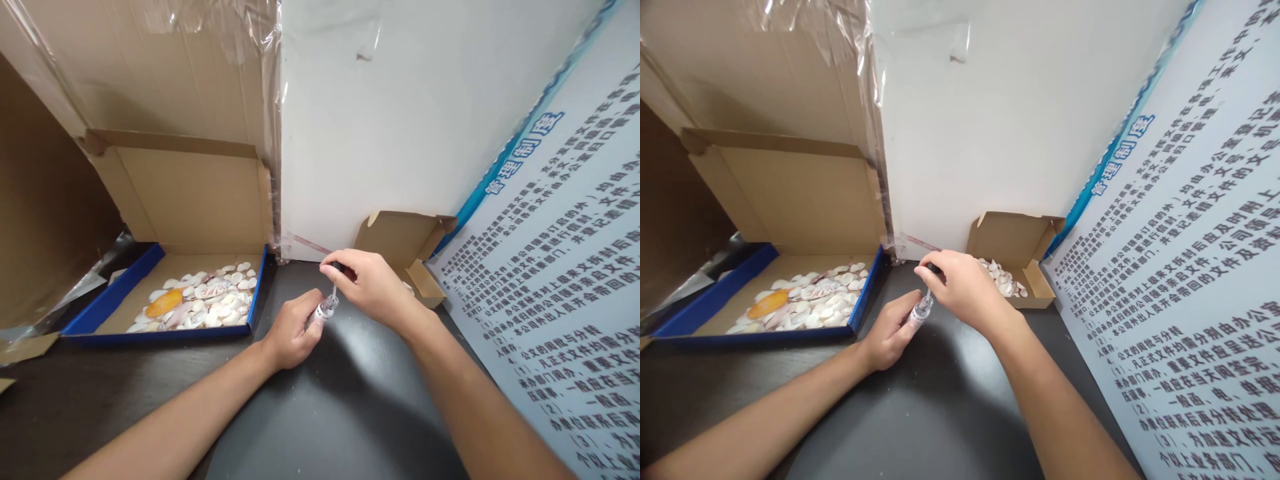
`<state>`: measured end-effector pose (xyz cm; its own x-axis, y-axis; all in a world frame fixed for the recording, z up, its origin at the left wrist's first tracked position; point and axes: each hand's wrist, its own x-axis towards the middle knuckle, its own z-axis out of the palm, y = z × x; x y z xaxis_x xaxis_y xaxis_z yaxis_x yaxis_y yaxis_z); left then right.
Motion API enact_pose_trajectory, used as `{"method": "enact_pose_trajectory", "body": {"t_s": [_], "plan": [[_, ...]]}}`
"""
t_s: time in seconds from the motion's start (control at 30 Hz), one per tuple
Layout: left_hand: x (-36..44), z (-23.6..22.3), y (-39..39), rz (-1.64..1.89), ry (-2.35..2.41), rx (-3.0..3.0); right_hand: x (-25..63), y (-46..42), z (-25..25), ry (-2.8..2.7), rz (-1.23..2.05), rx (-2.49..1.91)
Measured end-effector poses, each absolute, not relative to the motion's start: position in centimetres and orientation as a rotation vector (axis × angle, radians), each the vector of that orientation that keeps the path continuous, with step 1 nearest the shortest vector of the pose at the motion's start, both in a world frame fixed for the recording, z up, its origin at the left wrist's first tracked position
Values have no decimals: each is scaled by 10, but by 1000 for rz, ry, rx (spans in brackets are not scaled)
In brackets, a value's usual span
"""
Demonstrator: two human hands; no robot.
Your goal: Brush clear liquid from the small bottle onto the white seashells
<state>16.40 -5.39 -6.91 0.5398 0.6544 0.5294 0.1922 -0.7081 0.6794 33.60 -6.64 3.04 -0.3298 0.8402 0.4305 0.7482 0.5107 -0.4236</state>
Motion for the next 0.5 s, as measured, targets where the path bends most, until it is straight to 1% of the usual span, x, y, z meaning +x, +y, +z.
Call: {"method": "enact_pose_trajectory", "body": {"t_s": [0.23, 0.5], "plan": [[163, -69, -54, 1060, 669, 2216, 334, -73, 32, -2262, 106, -1185], [163, -70, -55, 1073, 666, 2221, 331, -74, 34, -2238, 140, -1305]]}}
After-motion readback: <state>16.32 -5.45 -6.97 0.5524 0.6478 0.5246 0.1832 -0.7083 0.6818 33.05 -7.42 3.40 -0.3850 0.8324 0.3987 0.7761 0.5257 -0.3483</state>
